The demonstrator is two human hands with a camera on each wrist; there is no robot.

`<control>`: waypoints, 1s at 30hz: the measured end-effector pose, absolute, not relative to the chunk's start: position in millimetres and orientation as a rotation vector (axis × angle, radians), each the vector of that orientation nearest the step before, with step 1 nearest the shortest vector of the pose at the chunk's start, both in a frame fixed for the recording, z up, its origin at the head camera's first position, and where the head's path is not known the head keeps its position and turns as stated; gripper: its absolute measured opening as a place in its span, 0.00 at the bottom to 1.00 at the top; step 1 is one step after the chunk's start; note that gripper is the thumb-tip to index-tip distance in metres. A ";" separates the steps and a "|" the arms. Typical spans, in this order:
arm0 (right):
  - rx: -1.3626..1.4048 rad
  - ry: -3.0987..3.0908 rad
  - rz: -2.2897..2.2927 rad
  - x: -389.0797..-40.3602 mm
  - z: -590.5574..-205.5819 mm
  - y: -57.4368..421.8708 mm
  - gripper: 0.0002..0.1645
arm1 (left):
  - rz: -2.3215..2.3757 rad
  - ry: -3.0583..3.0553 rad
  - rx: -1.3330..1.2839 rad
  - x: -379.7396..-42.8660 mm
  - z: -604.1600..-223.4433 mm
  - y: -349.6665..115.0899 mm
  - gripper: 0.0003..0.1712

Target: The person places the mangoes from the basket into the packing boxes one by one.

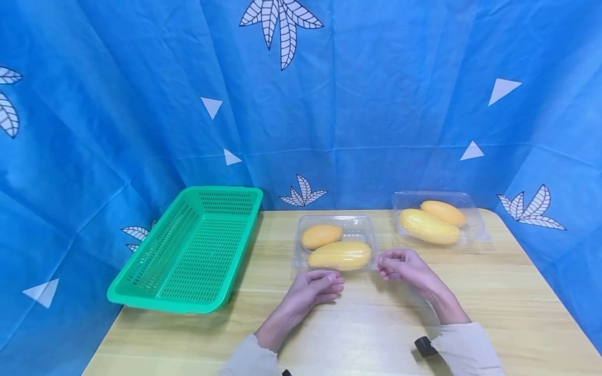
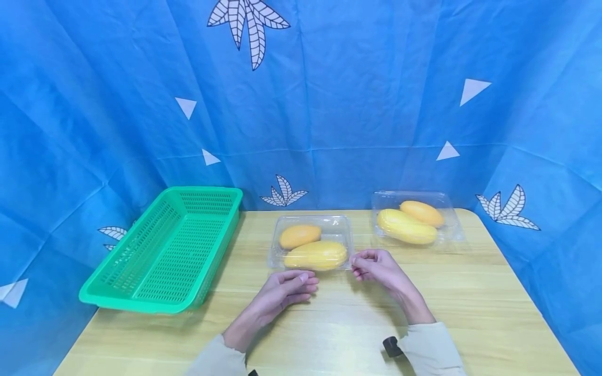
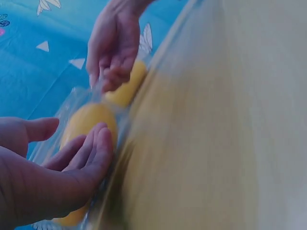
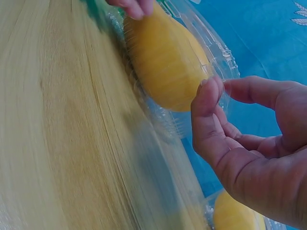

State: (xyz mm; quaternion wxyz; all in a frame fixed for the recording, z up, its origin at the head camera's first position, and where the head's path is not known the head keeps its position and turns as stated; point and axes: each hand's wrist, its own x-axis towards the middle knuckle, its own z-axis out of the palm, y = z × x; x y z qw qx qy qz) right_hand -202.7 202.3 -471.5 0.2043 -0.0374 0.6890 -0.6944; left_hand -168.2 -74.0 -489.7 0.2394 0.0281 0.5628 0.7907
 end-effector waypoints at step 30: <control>0.036 1.930 -1.993 -204.9 -470.2 192.0 0.28 | 2.381 1.208 -0.431 -180.3 -490.5 1.2 0.19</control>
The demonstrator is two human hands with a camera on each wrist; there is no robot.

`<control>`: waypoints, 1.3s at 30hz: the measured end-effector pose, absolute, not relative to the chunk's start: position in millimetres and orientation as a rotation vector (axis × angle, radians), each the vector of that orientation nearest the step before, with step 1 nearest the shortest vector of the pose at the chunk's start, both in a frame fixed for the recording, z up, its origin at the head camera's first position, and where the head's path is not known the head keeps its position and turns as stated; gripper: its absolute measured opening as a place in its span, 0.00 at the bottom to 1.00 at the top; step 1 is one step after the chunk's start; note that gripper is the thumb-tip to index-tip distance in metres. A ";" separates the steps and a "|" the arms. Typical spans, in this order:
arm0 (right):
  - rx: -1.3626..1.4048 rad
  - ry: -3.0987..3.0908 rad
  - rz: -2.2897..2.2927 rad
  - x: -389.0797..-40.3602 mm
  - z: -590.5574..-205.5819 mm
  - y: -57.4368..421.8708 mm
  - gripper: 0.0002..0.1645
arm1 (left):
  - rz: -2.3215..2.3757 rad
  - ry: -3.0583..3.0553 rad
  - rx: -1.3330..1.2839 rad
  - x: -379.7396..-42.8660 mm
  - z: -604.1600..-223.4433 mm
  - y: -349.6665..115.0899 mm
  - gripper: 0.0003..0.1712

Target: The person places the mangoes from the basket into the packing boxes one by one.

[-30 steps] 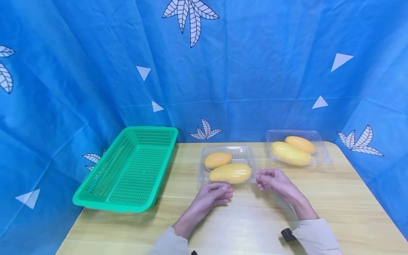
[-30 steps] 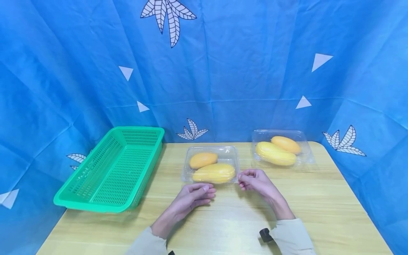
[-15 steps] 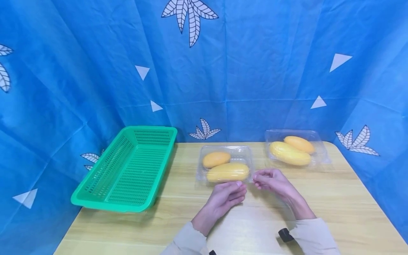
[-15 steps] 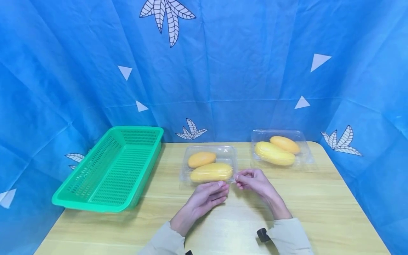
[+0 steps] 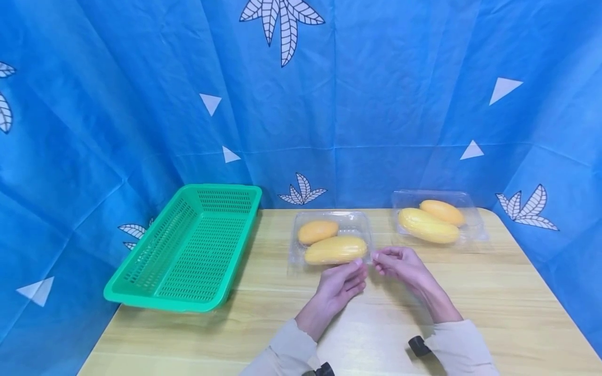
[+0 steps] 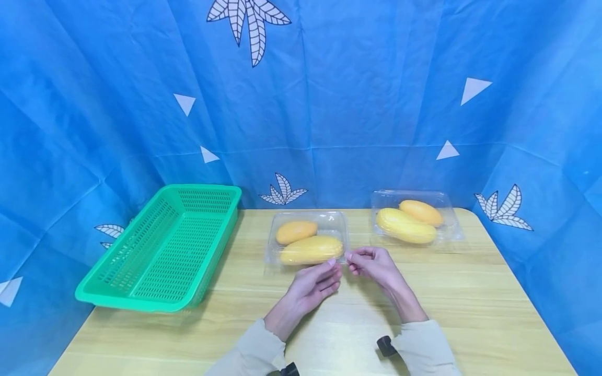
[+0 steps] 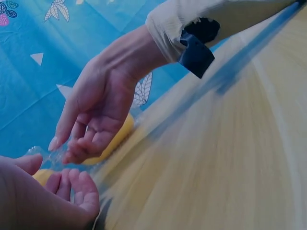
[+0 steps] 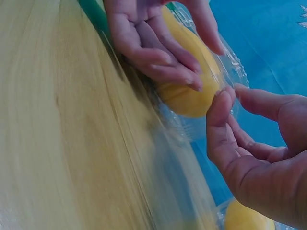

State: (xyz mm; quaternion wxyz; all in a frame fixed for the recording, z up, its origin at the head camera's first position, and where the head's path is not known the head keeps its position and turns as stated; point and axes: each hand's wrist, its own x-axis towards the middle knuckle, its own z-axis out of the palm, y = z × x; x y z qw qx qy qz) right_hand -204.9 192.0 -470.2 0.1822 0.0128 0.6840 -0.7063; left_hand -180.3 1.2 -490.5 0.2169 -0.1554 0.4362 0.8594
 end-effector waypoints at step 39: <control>0.207 2.175 -1.994 -225.6 -477.1 187.7 0.26 | 2.508 1.190 -0.751 -211.7 -479.8 45.0 0.17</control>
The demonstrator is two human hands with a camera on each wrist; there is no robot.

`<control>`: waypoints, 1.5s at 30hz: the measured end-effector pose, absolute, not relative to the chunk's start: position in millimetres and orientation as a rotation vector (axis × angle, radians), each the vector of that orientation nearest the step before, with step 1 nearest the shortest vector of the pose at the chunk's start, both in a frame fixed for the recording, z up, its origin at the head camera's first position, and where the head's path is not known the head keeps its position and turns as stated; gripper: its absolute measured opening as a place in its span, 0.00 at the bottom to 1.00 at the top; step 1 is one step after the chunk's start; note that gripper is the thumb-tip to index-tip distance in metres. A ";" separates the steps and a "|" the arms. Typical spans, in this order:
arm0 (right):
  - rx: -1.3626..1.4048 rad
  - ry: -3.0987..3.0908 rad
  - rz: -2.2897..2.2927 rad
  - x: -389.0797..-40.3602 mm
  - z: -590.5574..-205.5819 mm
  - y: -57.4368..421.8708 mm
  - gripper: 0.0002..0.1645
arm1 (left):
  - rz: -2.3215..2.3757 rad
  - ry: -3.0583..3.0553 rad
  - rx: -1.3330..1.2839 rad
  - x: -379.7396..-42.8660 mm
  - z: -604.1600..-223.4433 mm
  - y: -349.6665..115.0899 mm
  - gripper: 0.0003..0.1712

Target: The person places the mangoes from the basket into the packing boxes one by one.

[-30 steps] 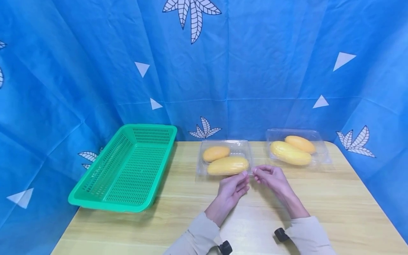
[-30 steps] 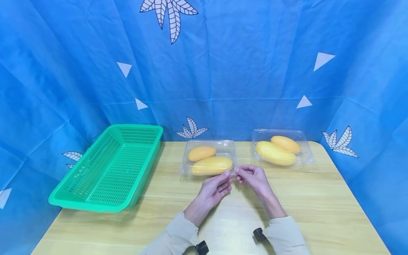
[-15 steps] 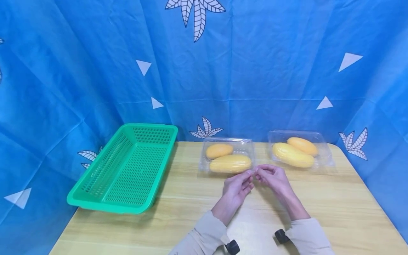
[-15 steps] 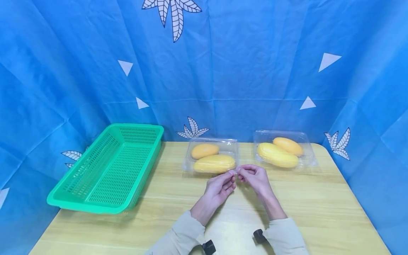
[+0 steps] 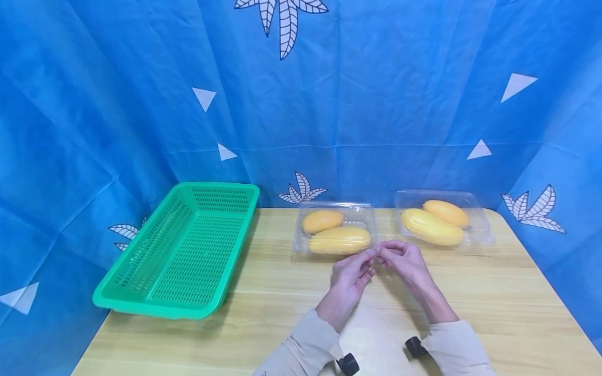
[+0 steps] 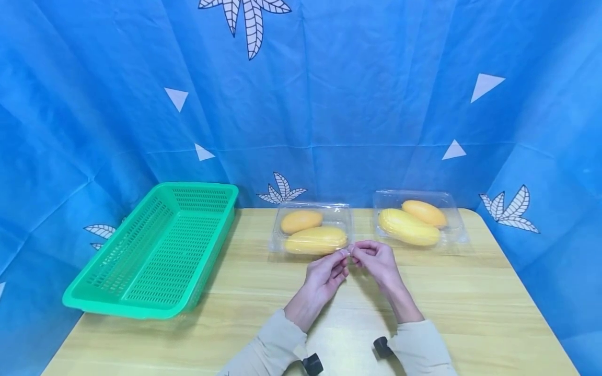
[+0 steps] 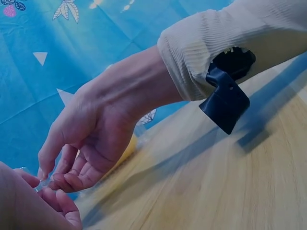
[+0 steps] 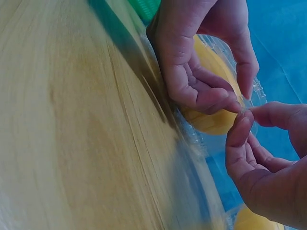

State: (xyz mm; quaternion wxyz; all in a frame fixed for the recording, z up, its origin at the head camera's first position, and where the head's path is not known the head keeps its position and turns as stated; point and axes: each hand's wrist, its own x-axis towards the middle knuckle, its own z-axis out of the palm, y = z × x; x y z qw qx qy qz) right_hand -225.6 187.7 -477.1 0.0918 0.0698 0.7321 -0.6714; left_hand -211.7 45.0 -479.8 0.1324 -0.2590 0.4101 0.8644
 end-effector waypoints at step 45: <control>0.193 2.054 -2.100 -224.2 -473.2 184.9 0.24 | 1.867 1.791 0.186 -217.3 -486.0 -60.0 0.18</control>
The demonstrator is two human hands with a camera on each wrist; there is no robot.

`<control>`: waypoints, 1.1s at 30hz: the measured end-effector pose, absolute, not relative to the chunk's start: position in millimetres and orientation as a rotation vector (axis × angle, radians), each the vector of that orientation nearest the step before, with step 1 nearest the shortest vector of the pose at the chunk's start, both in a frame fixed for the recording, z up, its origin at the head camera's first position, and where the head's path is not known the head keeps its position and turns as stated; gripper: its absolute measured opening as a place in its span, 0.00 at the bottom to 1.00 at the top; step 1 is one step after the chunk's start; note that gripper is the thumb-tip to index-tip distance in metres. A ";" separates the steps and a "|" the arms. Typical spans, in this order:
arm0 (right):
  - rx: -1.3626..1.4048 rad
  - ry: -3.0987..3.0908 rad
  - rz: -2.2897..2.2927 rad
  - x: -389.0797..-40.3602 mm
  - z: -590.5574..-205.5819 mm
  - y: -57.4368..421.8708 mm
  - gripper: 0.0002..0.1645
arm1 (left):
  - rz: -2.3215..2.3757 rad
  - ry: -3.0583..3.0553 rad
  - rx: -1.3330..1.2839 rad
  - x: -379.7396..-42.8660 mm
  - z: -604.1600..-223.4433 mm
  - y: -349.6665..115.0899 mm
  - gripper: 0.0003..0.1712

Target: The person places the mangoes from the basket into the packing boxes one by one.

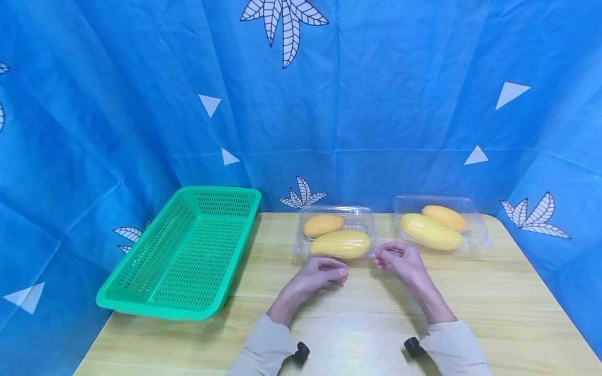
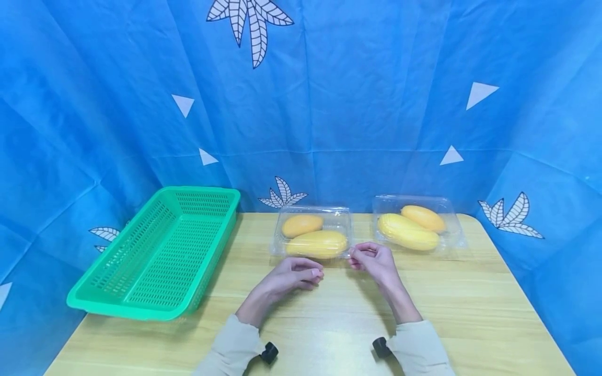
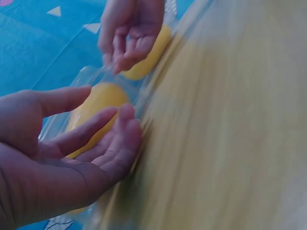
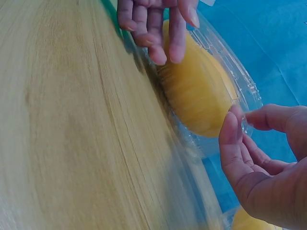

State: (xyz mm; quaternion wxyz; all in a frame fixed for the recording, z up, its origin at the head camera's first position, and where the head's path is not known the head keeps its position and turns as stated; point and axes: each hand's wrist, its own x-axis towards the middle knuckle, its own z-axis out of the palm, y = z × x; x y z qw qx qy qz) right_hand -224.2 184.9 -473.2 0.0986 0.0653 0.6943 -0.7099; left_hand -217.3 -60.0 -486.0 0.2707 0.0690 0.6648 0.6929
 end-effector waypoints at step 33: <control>0.214 2.016 -2.143 -221.7 -472.5 189.3 0.27 | 2.000 1.760 0.072 -251.2 -482.0 -159.6 0.18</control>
